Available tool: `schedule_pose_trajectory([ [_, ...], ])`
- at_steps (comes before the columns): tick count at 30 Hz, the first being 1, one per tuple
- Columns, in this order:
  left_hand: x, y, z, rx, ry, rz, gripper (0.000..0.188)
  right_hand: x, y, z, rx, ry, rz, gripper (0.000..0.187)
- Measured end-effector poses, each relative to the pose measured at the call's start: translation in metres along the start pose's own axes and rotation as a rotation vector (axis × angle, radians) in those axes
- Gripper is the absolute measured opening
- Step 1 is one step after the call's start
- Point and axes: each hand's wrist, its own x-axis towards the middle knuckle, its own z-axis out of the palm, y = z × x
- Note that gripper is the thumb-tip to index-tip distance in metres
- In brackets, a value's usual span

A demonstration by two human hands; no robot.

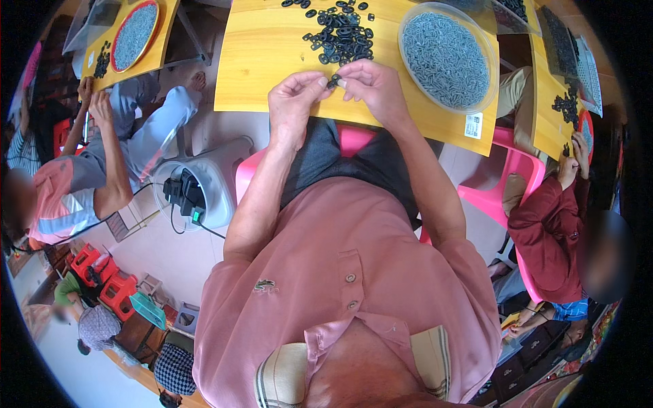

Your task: Sorting and inspecting small black rubber components on a wooden work table into various containers.

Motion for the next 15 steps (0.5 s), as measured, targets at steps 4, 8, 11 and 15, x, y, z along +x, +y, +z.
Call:
schedule_pose_trajectory([
  [4, 0.0036, 0.0002, -0.0032, 0.038, -0.033, -0.010, 0.019, -0.0007, 0.0038, -0.0008, 0.019, -0.020, -0.015, 0.015],
  [8, 0.0024, 0.0022, -0.0013, 0.037, -0.030, 0.002, 0.021, -0.0015, 0.0031, -0.0005, 0.021, -0.032, -0.018, 0.015],
  [11, 0.0022, 0.0027, -0.0001, 0.031, -0.023, -0.018, 0.024, -0.0006, 0.0058, 0.0000, 0.031, -0.009, -0.053, 0.014],
  [15, 0.0023, -0.0003, -0.0022, 0.030, -0.035, 0.004, 0.025, -0.0002, 0.0081, 0.0004, 0.027, -0.002, -0.063, 0.014],
])
